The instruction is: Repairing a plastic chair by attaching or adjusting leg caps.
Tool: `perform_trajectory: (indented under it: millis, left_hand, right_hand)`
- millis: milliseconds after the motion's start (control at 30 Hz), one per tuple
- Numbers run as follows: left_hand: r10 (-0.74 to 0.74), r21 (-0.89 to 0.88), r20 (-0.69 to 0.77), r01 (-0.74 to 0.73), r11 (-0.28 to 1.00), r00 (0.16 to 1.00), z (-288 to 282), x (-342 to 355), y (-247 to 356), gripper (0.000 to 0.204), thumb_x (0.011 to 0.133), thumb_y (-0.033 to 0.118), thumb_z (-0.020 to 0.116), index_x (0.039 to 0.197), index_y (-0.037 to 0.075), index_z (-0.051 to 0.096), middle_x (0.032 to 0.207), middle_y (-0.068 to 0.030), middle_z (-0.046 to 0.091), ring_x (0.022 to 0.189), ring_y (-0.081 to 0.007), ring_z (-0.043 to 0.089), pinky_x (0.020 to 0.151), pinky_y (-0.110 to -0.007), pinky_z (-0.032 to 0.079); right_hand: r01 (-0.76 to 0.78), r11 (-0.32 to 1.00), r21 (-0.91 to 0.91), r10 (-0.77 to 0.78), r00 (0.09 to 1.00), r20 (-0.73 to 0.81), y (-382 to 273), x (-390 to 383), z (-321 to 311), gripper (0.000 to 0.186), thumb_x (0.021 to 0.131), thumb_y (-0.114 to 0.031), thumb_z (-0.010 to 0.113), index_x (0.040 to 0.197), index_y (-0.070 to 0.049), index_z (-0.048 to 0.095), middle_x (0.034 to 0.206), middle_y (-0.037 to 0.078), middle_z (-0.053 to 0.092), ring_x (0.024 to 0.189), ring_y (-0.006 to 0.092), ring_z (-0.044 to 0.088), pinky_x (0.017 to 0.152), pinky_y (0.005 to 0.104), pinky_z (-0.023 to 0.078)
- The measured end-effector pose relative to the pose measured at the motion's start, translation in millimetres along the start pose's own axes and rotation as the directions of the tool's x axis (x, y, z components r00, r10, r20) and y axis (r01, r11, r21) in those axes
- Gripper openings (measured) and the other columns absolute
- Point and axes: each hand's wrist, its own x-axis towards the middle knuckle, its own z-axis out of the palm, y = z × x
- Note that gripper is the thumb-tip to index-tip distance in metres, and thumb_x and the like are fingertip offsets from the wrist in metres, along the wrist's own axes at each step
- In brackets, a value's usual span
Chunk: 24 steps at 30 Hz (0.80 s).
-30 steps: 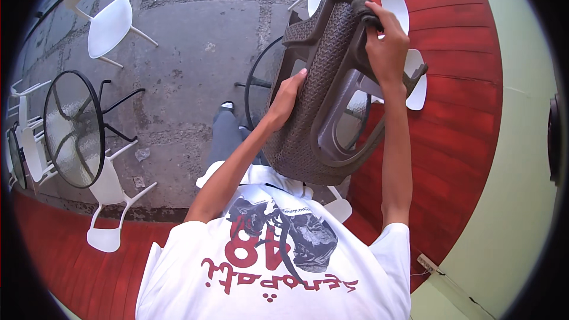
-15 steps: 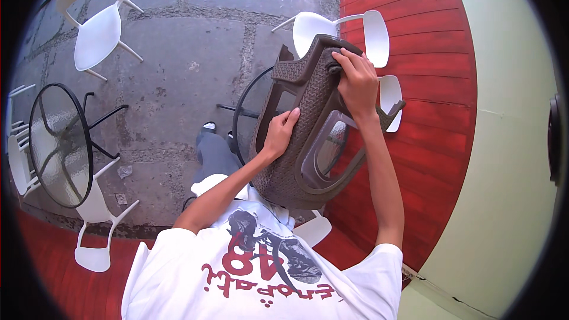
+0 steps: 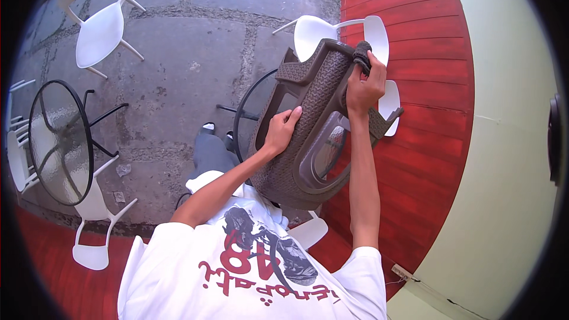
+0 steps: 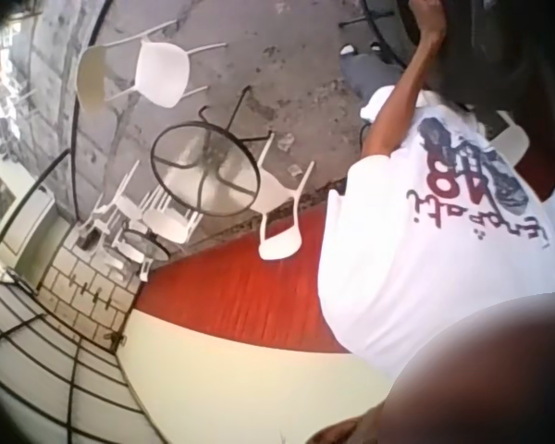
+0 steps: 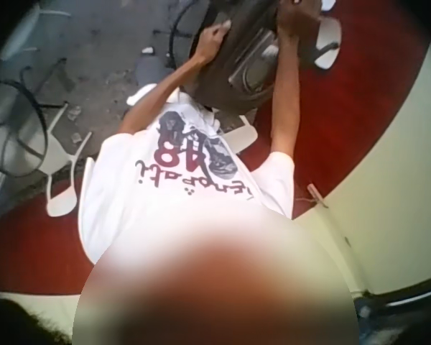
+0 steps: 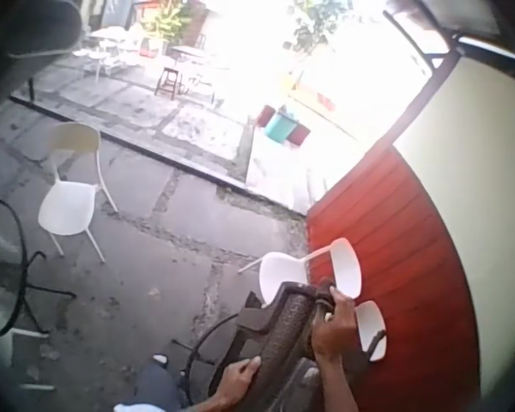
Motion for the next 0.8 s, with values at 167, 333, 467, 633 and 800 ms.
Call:
perform_trajectory:
  millis: [167,333,467,633,800]
  left_hand:
    - [0.051,0.016,-0.056,-0.051,0.999,0.997,4.3,-0.9,2.0,0.061,0.104,0.048,0.056,0.083,-0.009,0.055,0.064,-0.0128,0.043,0.066,-0.0144,0.039,0.061,-0.039,0.038]
    - [0.011,0.104,-0.013,-0.010,0.995,1.000,0.1,-3.7,-0.2,0.056,0.108,0.044,0.053,0.085,-0.008,0.056,0.070,-0.0010,0.046,0.073,-0.0078,0.041,0.065,-0.031,0.038]
    - [0.055,0.051,-0.071,-0.051,0.997,0.996,1.1,-0.4,-0.3,0.060,0.104,0.047,0.057,0.082,-0.008,0.054,0.064,-0.0164,0.041,0.063,-0.0174,0.037,0.060,-0.040,0.037]
    - [-0.006,0.104,0.012,0.005,0.995,1.000,5.2,5.8,0.7,0.057,0.107,0.044,0.055,0.088,-0.010,0.062,0.070,-0.0017,0.053,0.073,-0.0076,0.045,0.066,-0.031,0.041]
    - [-0.033,0.163,0.011,0.030,0.986,0.999,1.1,9.1,4.2,0.058,0.106,0.044,0.055,0.088,-0.010,0.064,0.071,-0.0009,0.056,0.074,-0.0073,0.047,0.067,-0.030,0.042]
  right_hand:
    - [0.070,0.994,-0.087,-0.067,0.997,0.045,4.0,-0.4,-8.7,0.038,0.082,0.004,0.071,0.118,-0.008,0.071,0.111,0.011,0.068,0.102,0.0319,0.064,0.091,0.0430,0.050]
    - [0.116,0.982,-0.149,-0.072,0.960,0.269,-11.2,9.1,-24.8,0.045,0.079,0.003,0.068,0.121,-0.011,0.072,0.111,0.007,0.065,0.103,0.0289,0.061,0.091,0.0419,0.047]
    - [0.171,0.936,-0.309,0.015,0.854,0.520,-29.2,20.2,-44.9,0.048,0.078,0.002,0.064,0.124,-0.012,0.071,0.105,0.007,0.061,0.102,0.0261,0.060,0.086,0.0417,0.043]
    - [0.303,0.788,-0.536,0.191,0.708,0.680,-46.6,30.4,-46.3,0.025,0.078,-0.006,0.066,0.103,-0.005,0.070,0.104,0.009,0.062,0.101,0.0272,0.064,0.084,0.0466,0.049]
    - [0.271,0.819,-0.506,0.232,0.649,0.724,-61.5,21.4,-52.6,0.018,0.076,-0.006,0.066,0.094,-0.004,0.068,0.104,0.011,0.062,0.100,0.0281,0.065,0.083,0.0462,0.051]
